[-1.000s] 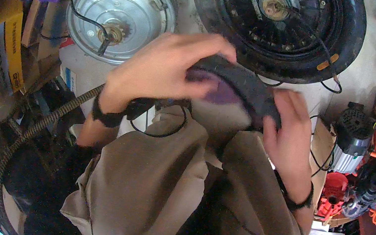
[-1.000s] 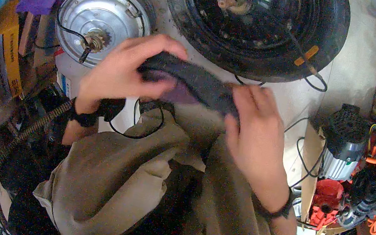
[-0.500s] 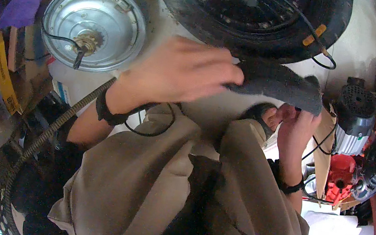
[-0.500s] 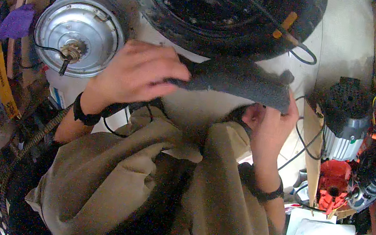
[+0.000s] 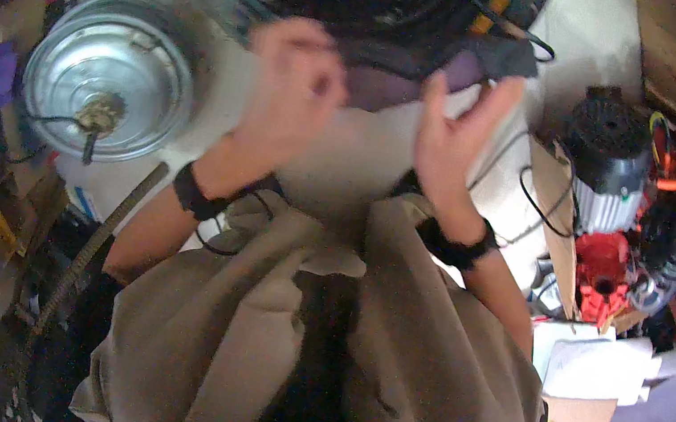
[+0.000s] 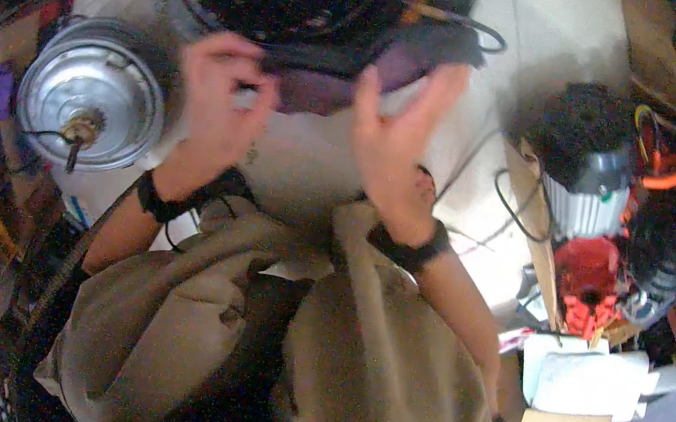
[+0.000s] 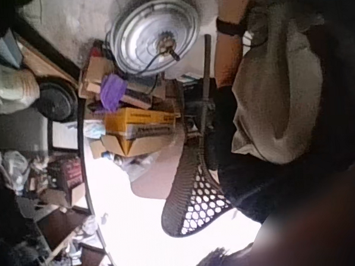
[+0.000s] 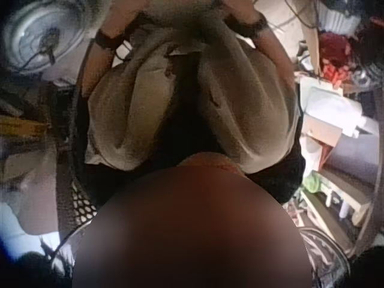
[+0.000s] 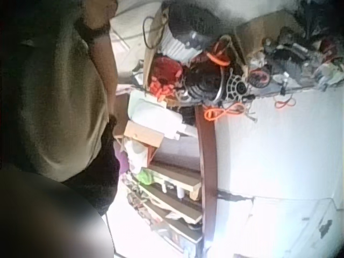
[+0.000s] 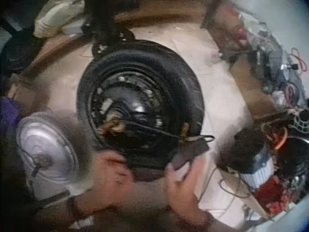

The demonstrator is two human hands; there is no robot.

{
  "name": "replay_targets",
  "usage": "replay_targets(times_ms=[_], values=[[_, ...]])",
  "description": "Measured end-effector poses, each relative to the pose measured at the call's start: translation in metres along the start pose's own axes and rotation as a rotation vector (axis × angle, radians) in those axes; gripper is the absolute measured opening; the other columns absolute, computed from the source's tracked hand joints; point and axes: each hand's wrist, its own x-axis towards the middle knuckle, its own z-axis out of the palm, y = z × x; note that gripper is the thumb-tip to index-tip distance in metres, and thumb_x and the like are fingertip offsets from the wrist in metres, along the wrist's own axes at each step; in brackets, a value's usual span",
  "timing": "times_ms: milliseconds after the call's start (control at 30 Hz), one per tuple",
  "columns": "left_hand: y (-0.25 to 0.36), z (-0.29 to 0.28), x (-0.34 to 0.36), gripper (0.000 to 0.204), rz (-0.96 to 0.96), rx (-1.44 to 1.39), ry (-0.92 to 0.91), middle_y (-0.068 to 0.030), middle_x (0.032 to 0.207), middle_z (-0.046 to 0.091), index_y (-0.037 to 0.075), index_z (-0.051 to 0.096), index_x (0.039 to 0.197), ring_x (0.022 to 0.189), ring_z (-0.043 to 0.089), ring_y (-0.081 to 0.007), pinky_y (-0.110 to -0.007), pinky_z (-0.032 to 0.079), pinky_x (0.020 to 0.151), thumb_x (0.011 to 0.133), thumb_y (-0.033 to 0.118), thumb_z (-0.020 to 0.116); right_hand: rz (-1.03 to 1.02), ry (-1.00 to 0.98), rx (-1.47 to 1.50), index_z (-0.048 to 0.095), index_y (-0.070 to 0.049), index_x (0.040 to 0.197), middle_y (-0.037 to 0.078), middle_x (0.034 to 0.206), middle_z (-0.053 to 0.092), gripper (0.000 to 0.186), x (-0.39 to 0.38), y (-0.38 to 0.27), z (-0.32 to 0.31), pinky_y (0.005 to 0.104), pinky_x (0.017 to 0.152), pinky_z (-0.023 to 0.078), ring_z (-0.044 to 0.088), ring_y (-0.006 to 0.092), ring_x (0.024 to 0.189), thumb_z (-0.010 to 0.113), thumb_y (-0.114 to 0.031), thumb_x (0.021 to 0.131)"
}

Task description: The person wipes the interior and exterior surfaces of a black motor housing and a silver metal lid with a purple cloth. They repeatedly rub and fold the cloth to clean different areas of the components.

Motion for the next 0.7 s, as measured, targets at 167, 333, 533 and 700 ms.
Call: replay_targets(times_ms=[167, 333, 533, 700], values=[[-0.034, -0.014, -0.008, 0.014, 0.054, 0.261, 0.231, -0.0102, 0.107, 0.052, 0.008, 0.063, 0.086, 0.096, 0.054, -0.03, -0.041, 0.046, 0.078, 0.075, 0.001, 0.067, -0.308, -0.026, -0.205, 0.031, 0.014, 0.131, 0.04, 0.135, 0.028, 0.071, 0.019, -0.008, 0.013, 0.0522, 0.107, 0.028, 0.032, 0.0548, 0.123, 0.071, -0.017, 0.081], [-0.01, 0.021, -0.006, 0.029, 0.285, 0.098, -0.094, -0.0115, 0.114, 0.054, 0.012, 0.066, 0.101, 0.104, 0.053, -0.0301, -0.042, 0.045, 0.089, 0.073, 0.007, 0.069, -0.483, -0.009, -0.227, 0.037, 0.014, 0.126, 0.037, 0.128, 0.035, 0.065, 0.045, 0.002, 0.013, 0.0526, 0.1, 0.034, 0.04, 0.052, 0.114, 0.069, -0.018, 0.08], [-0.004, 0.057, -0.008, 0.068, 0.128, 0.178, -0.047, -0.0178, 0.141, 0.04, 0.011, 0.046, 0.136, 0.122, 0.044, -0.037, -0.045, 0.041, 0.097, 0.075, 0.015, 0.075, -0.61, 0.255, -0.244, 0.048, 0.008, 0.127, 0.028, 0.128, 0.049, 0.054, 0.078, -0.004, 0.022, 0.045, 0.099, 0.04, 0.05, 0.0443, 0.117, 0.067, -0.006, 0.078], [0.003, 0.063, -0.002, 0.061, 0.045, 0.188, 0.031, -0.0123, 0.144, 0.04, 0.018, 0.051, 0.132, 0.122, 0.047, -0.032, -0.045, 0.046, 0.087, 0.075, 0.022, 0.072, -0.536, 0.065, -0.326, 0.036, 0.011, 0.136, 0.035, 0.139, 0.035, 0.066, 0.092, -0.024, 0.008, 0.0472, 0.107, 0.033, 0.04, 0.0504, 0.126, 0.066, -0.011, 0.082]])
